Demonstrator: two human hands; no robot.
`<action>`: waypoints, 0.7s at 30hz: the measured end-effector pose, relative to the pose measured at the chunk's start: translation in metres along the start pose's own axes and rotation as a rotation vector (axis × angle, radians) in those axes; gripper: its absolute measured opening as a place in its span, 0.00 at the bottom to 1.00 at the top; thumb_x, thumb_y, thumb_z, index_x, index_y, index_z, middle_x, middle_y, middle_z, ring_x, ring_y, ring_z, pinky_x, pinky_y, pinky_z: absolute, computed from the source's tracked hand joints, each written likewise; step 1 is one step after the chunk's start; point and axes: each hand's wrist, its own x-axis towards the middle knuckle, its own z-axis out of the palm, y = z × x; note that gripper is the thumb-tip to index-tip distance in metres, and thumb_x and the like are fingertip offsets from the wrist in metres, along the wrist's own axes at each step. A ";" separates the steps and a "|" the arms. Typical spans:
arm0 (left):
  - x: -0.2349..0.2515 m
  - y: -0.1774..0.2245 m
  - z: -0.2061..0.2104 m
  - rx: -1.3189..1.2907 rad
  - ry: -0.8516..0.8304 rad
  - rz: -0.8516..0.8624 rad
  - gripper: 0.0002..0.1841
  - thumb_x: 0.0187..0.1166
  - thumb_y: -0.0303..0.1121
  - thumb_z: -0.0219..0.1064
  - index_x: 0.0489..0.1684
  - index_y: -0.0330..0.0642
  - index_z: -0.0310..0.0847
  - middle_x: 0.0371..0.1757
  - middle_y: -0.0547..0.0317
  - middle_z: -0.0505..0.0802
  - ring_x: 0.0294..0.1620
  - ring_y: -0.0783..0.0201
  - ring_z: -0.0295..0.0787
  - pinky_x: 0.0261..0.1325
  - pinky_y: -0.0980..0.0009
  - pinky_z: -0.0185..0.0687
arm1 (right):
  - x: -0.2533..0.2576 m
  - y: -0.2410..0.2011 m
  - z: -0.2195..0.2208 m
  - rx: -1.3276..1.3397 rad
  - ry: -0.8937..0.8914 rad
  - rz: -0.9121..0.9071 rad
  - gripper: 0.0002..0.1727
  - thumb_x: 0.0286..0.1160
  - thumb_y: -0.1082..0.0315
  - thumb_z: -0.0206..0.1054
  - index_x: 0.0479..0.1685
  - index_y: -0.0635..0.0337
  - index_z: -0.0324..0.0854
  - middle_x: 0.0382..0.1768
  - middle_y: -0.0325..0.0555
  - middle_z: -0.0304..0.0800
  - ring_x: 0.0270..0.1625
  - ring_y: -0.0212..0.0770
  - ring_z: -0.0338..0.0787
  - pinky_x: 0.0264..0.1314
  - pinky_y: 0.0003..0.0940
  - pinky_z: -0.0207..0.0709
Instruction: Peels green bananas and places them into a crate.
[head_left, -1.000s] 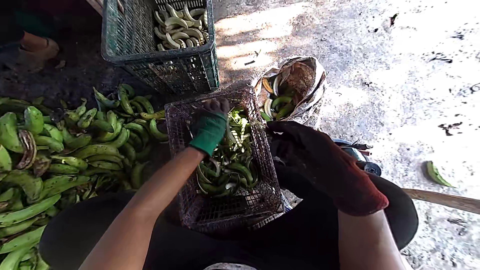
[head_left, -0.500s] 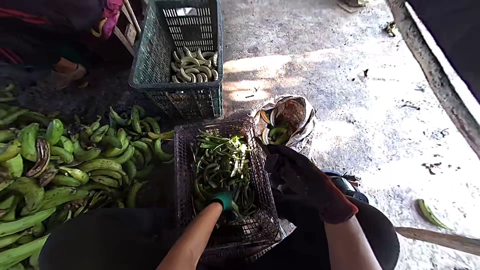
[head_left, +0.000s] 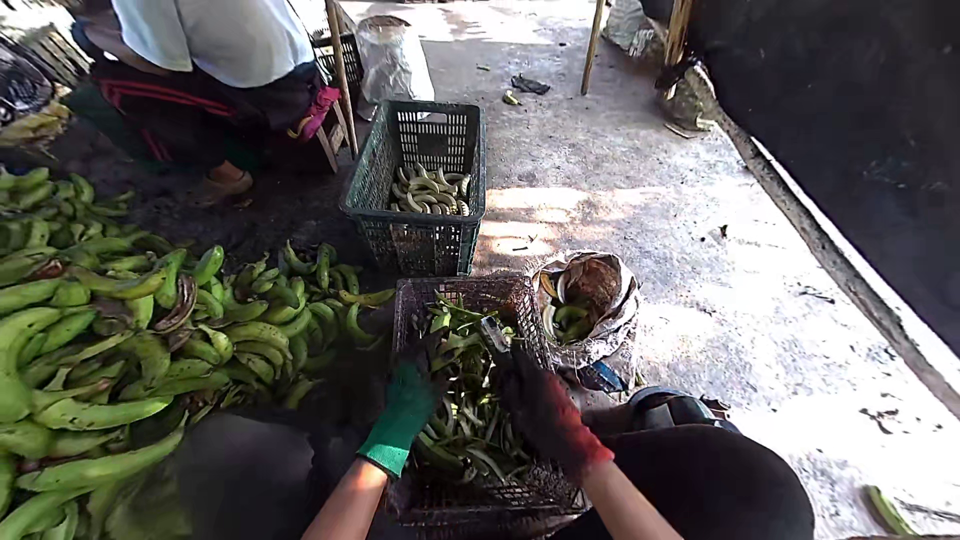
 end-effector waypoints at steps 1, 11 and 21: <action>0.000 0.003 -0.004 0.027 0.059 0.019 0.32 0.68 0.25 0.72 0.78 0.37 0.75 0.69 0.37 0.86 0.72 0.41 0.82 0.79 0.44 0.70 | -0.004 -0.009 0.005 -0.030 0.108 -0.064 0.23 0.87 0.60 0.57 0.75 0.62 0.73 0.45 0.55 0.92 0.46 0.54 0.93 0.54 0.57 0.85; -0.019 0.028 -0.048 -0.405 0.435 0.027 0.33 0.66 0.31 0.77 0.75 0.31 0.74 0.60 0.48 0.91 0.58 0.60 0.90 0.63 0.61 0.86 | 0.005 0.021 0.090 0.452 -0.061 0.004 0.23 0.87 0.56 0.55 0.69 0.64 0.74 0.37 0.48 0.89 0.34 0.41 0.91 0.40 0.42 0.88; 0.010 0.004 -0.054 -1.974 -0.252 -0.210 0.27 0.90 0.54 0.43 0.62 0.40 0.77 0.44 0.47 0.92 0.34 0.57 0.93 0.30 0.66 0.92 | 0.003 0.016 0.084 0.763 0.090 -0.292 0.29 0.82 0.67 0.59 0.82 0.66 0.69 0.69 0.46 0.87 0.60 0.28 0.89 0.65 0.27 0.84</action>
